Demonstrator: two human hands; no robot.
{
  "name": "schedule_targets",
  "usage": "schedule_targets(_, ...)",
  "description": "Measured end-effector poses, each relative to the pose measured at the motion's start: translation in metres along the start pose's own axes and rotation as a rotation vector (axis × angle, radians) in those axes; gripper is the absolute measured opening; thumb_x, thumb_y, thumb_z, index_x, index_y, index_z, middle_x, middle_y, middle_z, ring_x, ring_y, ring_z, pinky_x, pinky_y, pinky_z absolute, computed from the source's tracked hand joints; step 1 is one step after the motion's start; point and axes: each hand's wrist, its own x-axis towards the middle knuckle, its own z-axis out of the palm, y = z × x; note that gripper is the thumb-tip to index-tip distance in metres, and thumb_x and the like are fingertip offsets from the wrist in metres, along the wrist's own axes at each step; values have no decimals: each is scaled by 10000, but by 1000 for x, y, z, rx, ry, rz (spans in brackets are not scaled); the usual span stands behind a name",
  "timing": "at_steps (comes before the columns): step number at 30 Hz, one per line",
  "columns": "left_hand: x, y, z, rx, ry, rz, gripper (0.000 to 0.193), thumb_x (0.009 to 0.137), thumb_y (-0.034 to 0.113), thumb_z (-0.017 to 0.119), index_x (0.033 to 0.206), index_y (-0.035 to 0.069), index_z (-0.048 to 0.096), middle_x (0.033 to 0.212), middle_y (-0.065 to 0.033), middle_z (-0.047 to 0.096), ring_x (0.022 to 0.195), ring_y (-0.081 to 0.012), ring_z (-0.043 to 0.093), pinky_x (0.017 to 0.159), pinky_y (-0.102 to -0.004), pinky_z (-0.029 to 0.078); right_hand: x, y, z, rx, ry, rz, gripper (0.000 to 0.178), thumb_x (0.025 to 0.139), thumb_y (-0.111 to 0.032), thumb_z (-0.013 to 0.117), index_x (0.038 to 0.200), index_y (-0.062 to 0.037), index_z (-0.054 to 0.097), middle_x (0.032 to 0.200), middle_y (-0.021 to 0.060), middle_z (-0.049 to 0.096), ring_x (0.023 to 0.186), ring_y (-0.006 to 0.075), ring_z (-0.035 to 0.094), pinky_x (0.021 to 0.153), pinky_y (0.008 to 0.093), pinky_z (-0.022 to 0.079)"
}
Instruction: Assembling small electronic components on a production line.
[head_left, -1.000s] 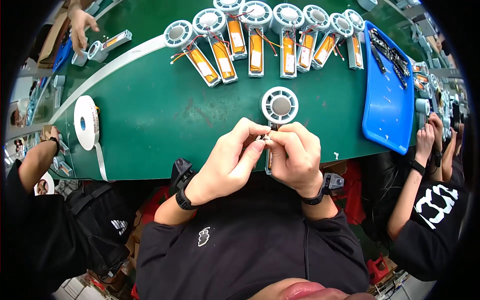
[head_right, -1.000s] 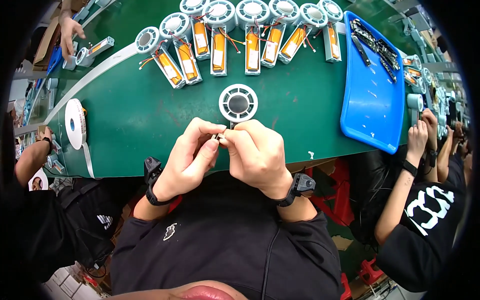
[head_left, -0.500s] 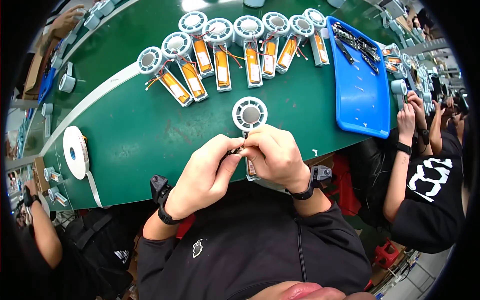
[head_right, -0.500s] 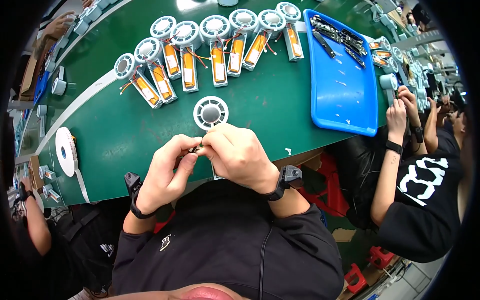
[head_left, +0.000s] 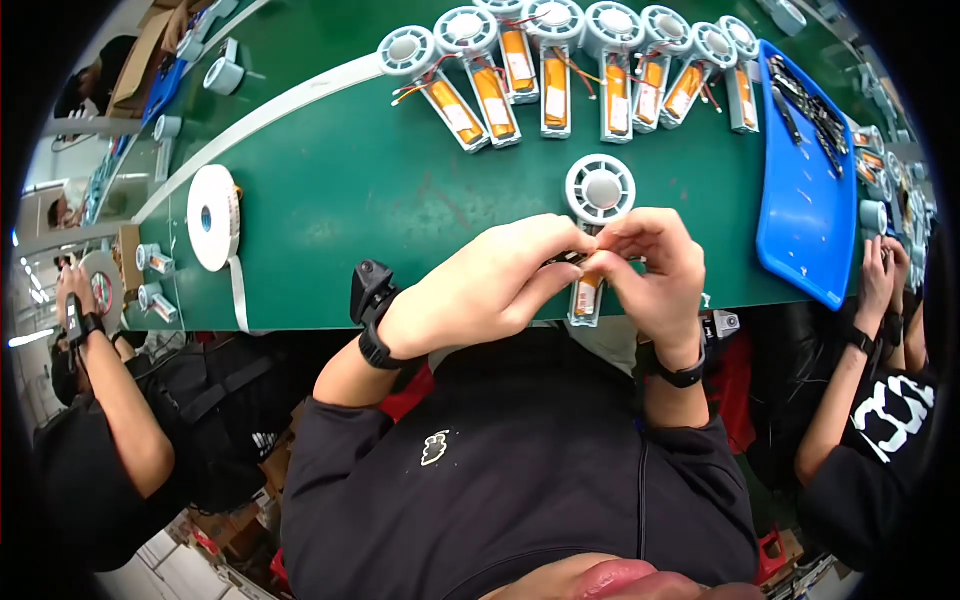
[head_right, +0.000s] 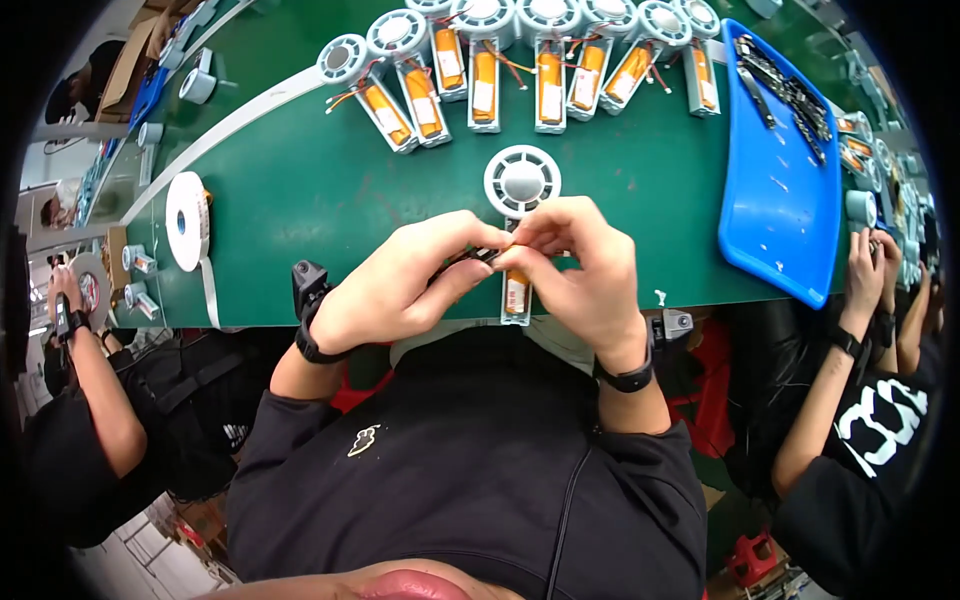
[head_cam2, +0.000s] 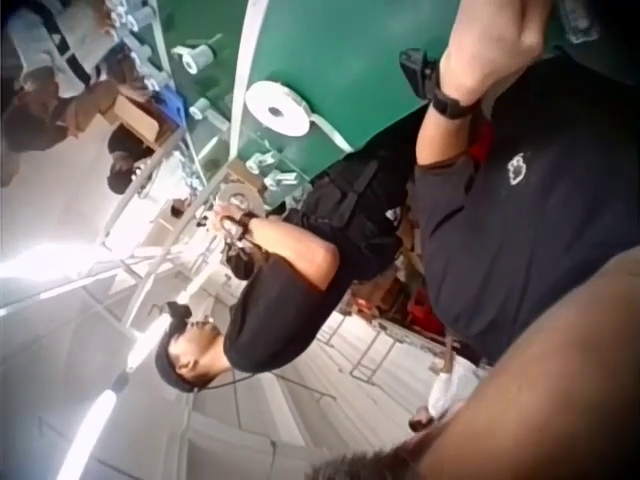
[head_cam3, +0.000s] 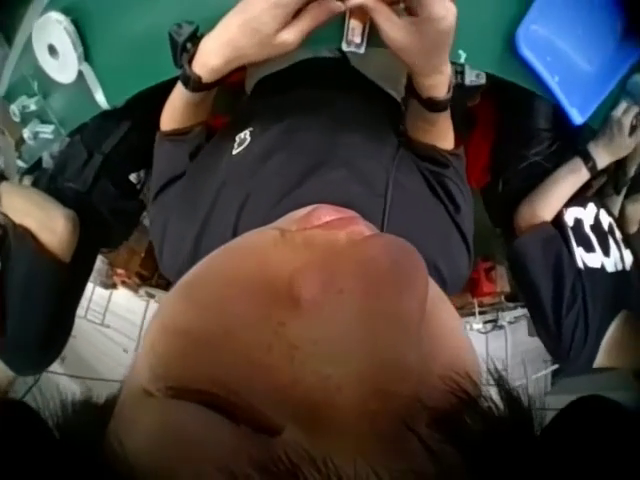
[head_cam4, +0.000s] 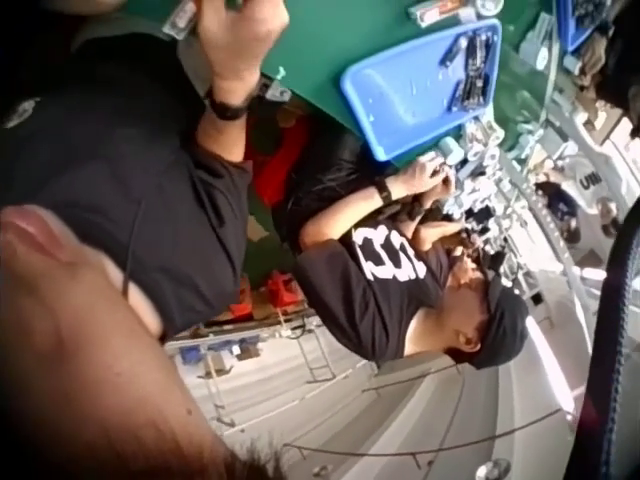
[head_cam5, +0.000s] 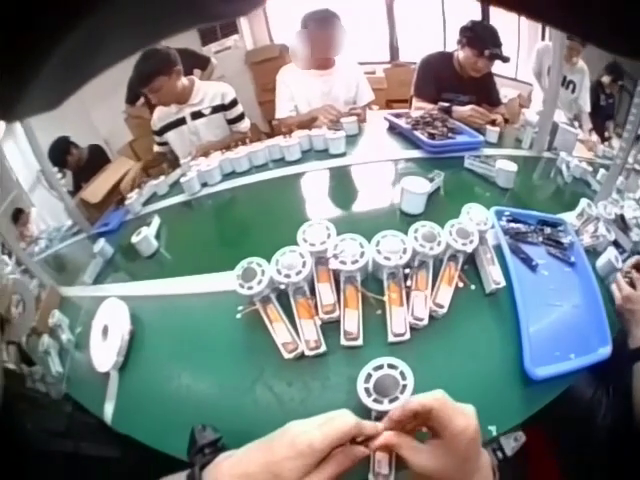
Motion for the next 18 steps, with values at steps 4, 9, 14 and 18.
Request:
schedule_targets(4,0,5,-12,138,57,-82,433,856,5,761,1266,21,622,1029,-140,674,901,-301,673,805,-364,546,-4,-2,-11,271,31,221,337,841,110,762,1095,1,568,962,120,725,840,166,732,690,254,604)
schedule_targets(9,3,-7,-19,296,93,13,538,758,-5,832,1262,43,646,1064,-122,675,931,-287,671,823,-370,557,2,-6,3,565,81,270,220,845,100,769,1004,28,634,948,103,738,887,167,731,756,288,609)
schedule_targets(14,11,-5,-22,368,102,162,462,734,-31,823,1172,67,715,1080,-94,674,966,-255,672,816,-358,568,2,-5,4,61,46,-17,192,848,126,735,1016,51,682,956,135,726,830,188,734,677,278,596)
schedule_targets(18,18,-6,-21,353,148,206,427,721,-42,822,1124,83,753,1083,-79,674,971,-240,674,813,-342,569,9,-6,3,-290,68,-233,209,841,121,732,1035,46,718,941,142,718,796,198,723,652,289,578)
